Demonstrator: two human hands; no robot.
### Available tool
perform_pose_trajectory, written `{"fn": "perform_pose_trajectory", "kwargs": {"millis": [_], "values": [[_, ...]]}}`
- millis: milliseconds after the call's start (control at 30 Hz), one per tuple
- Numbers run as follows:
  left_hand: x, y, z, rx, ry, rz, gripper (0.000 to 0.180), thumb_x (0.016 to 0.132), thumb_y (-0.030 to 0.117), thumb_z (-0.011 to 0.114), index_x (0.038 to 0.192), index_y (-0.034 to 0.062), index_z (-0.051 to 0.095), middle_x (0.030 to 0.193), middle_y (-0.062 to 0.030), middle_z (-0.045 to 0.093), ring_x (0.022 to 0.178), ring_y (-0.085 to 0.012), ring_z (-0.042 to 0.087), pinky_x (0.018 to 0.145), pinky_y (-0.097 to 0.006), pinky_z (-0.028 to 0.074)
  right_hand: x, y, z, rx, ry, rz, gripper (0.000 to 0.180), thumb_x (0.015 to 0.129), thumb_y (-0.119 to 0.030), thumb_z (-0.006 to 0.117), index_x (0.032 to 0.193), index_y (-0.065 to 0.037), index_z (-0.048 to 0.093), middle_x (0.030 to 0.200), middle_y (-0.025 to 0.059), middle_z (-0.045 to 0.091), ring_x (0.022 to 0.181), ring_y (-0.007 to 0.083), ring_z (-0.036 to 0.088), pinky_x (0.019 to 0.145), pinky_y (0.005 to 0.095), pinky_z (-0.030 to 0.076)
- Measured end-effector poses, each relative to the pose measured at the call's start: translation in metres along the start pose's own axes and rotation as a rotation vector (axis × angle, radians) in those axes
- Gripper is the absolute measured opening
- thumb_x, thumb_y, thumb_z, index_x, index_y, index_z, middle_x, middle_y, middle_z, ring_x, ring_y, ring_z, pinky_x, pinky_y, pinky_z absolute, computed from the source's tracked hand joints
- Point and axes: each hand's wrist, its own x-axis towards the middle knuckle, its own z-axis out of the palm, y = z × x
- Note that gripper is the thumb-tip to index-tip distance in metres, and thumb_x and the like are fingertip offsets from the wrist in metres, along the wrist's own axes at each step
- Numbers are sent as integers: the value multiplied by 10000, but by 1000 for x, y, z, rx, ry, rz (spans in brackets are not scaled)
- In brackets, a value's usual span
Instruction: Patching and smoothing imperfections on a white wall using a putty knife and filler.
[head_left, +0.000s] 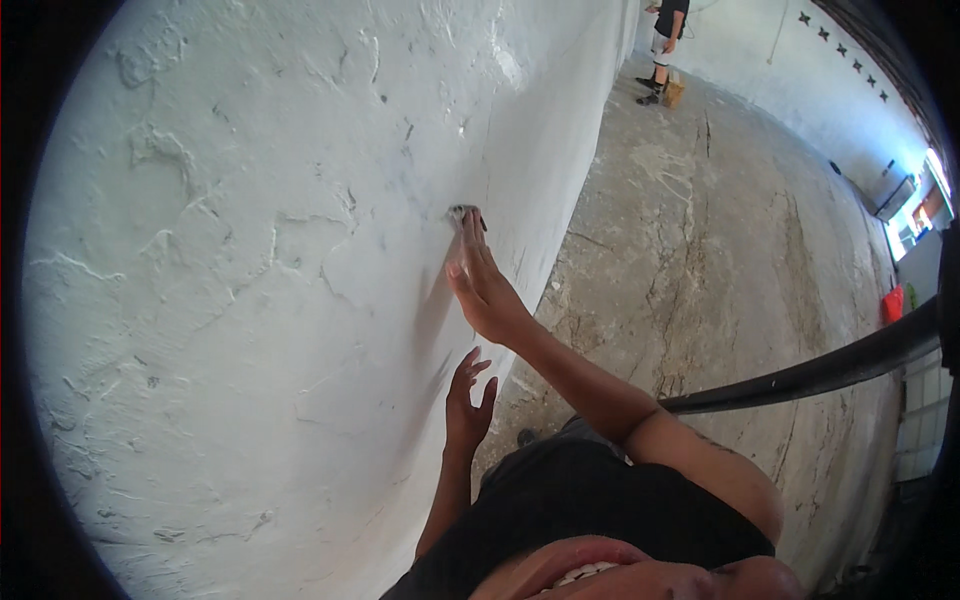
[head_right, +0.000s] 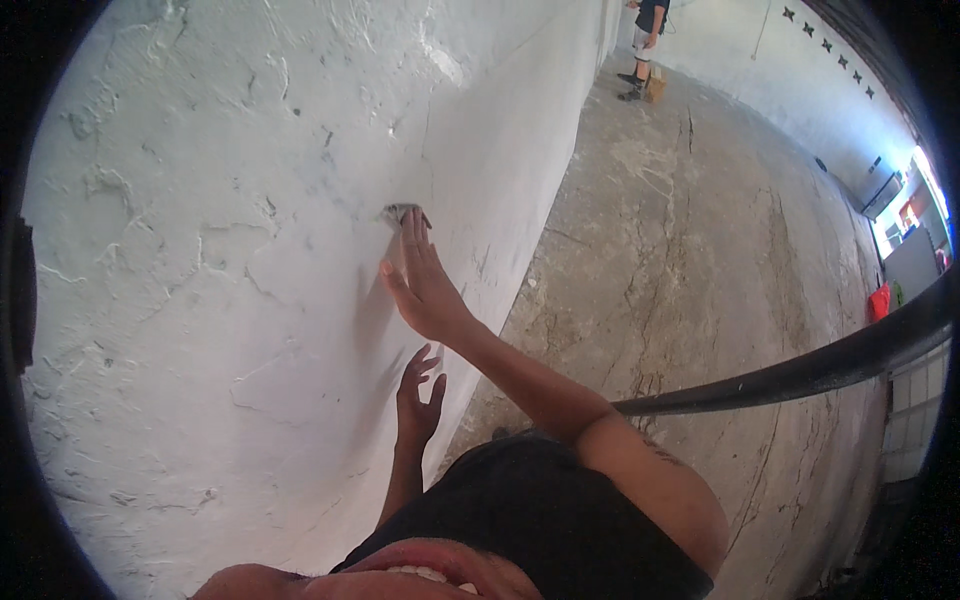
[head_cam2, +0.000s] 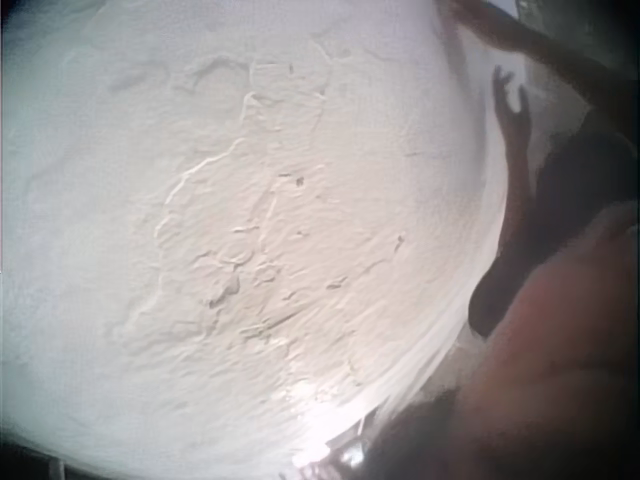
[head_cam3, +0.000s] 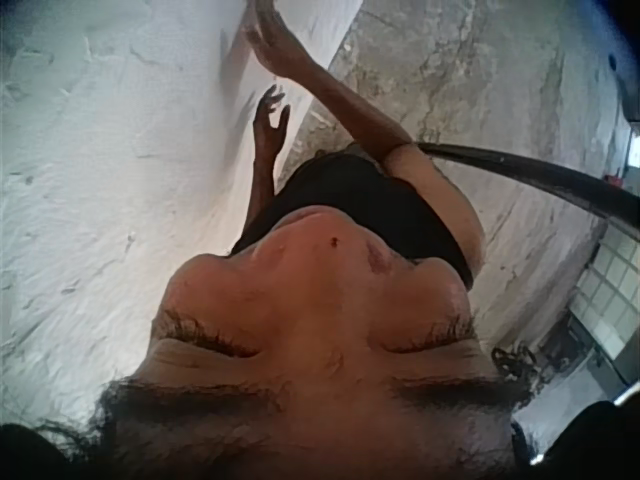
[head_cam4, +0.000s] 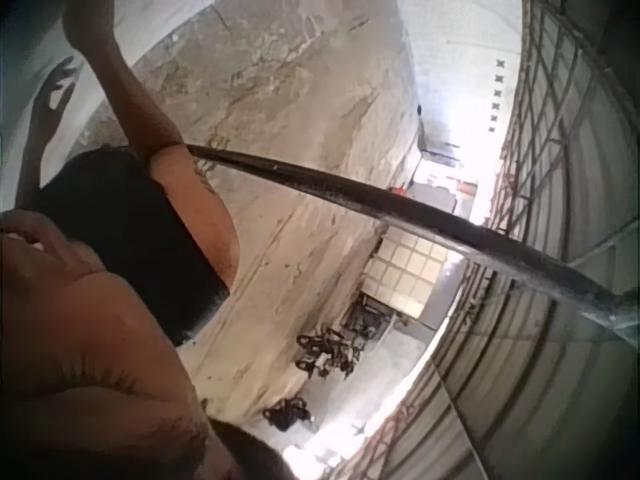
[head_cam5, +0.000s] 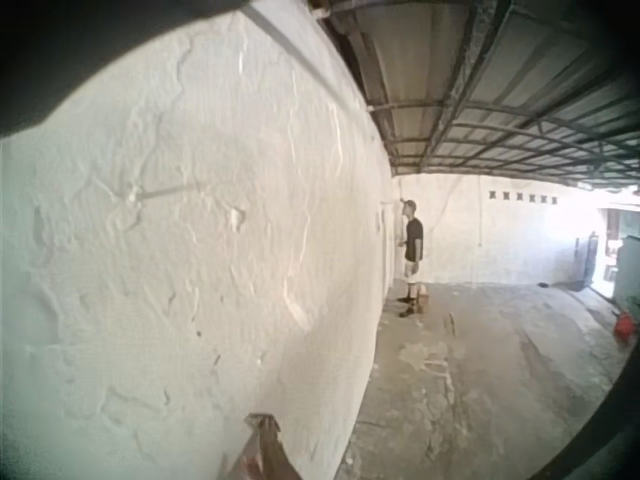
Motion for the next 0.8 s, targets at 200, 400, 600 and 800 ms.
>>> {"fn": "perform_pose_trajectory", "kwargs": {"millis": [200, 400, 600, 800], "values": [[-2, 14, -1, -55, -23, -32, 430, 911, 90, 694, 1316, 44, 554, 1415, -167, 552, 1252, -341, 580, 1010, -433, 496, 33, 18, -28, -11, 94, -33, 719, 1077, -341, 355, 1552, 64, -2, 1623, 311, 17, 1517, 445, 29, 1223, 506, 131], [0, -4, -1, -59, -37, -72, 461, 919, 89, 684, 1352, 29, 537, 1454, -179, 517, 1291, -339, 557, 1048, -440, 481, 5, 19, -2, 47, 6, 26, 707, 1089, -392, 280, 1558, 47, -15, 1622, 312, 30, 1526, 410, 13, 1236, 429, 106], [-1, 0, -1, -41, 12, 44, 519, 922, 44, 667, 1415, 57, 504, 1434, -146, 558, 1244, -282, 598, 976, -427, 507, 42, 23, -35, 195, 145, 92, 683, 1087, -385, 303, 1563, 40, 58, 1610, 325, 92, 1523, 413, 54, 1235, 416, 144], [4, 3, 3, -51, -62, 11, 597, 940, 119, 683, 1477, 54, 430, 1301, -168, 642, 1235, -291, 603, 1008, -423, 491, 17, 25, -16, 67, 87, 32, 691, 1080, -370, 337, 1558, 55, 75, 1622, 303, 89, 1526, 403, 57, 1233, 412, 139]]}}
